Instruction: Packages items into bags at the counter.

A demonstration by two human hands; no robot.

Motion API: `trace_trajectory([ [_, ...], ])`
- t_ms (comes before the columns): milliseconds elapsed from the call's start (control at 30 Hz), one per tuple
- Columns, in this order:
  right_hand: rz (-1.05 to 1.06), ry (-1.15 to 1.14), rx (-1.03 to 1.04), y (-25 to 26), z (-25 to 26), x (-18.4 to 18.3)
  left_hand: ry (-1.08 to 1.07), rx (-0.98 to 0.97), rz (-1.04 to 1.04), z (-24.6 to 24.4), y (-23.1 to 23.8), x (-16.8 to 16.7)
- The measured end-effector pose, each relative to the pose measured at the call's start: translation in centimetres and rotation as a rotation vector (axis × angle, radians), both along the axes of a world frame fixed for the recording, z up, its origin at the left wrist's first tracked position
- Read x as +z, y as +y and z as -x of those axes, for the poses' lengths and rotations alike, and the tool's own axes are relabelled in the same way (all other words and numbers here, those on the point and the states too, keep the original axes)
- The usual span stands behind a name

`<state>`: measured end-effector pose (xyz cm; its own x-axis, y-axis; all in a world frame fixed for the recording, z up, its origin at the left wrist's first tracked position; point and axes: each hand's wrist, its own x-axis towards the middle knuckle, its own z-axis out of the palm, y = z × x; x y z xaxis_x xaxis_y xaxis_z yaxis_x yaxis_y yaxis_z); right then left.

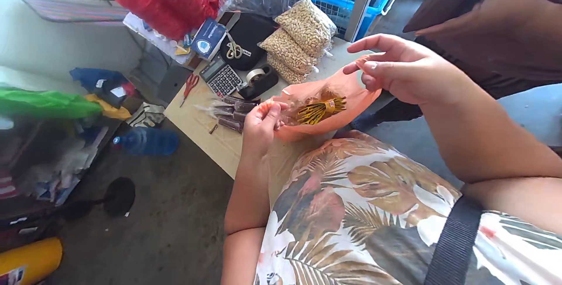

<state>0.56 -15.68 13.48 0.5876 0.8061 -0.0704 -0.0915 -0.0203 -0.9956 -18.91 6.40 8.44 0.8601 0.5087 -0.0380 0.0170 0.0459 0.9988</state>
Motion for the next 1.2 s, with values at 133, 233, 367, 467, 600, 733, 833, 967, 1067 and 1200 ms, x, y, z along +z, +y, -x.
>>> trace_trajectory([
  [133, -0.086, -0.006, 0.025, 0.3, -0.8, 0.8, 0.006, 0.052, -0.015, -2.3, 1.2, 1.6],
  [233, -0.159, 0.031, 0.096, 0.6, -1.2, 0.8, 0.014, 0.079, -0.046, -5.1, 2.7, 2.2],
  [367, -0.167, 0.044, 0.227, 1.1, -1.3, 0.0, 0.086, 0.045, -0.146, -9.2, 4.1, 2.7],
  [467, -0.165, 0.088, 0.311, 1.7, -1.5, -0.6, 0.169, 0.012, -0.221, -12.0, 5.2, 3.1],
  [600, -0.071, 0.143, 0.325, 4.0, -1.6, -1.8, 0.319, 0.027, -0.343, -15.1, 7.0, 2.0],
  [733, -0.158, 0.21, 0.331, 5.8, -2.5, -2.6, 0.35, 0.074, -0.375, -16.8, 8.2, 1.5],
  [833, -0.119, 0.217, 0.374, 5.7, -2.8, -2.6, 0.39, 0.035, -0.395, -16.9, 8.8, 1.2],
  [967, -0.081, 0.219, 0.44, 4.8, -3.4, -3.4, 0.415, 0.017, -0.444, -16.0, 9.5, 0.3],
  [1067, -0.153, 0.233, 0.489, 4.2, -3.4, -4.9, 0.41, 0.011, -0.462, -14.8, 9.8, -0.2],
  [1200, -0.189, 0.255, 0.541, 3.8, -3.3, -5.7, 0.416, 0.005, -0.505, -13.3, 10.1, -0.4],
])
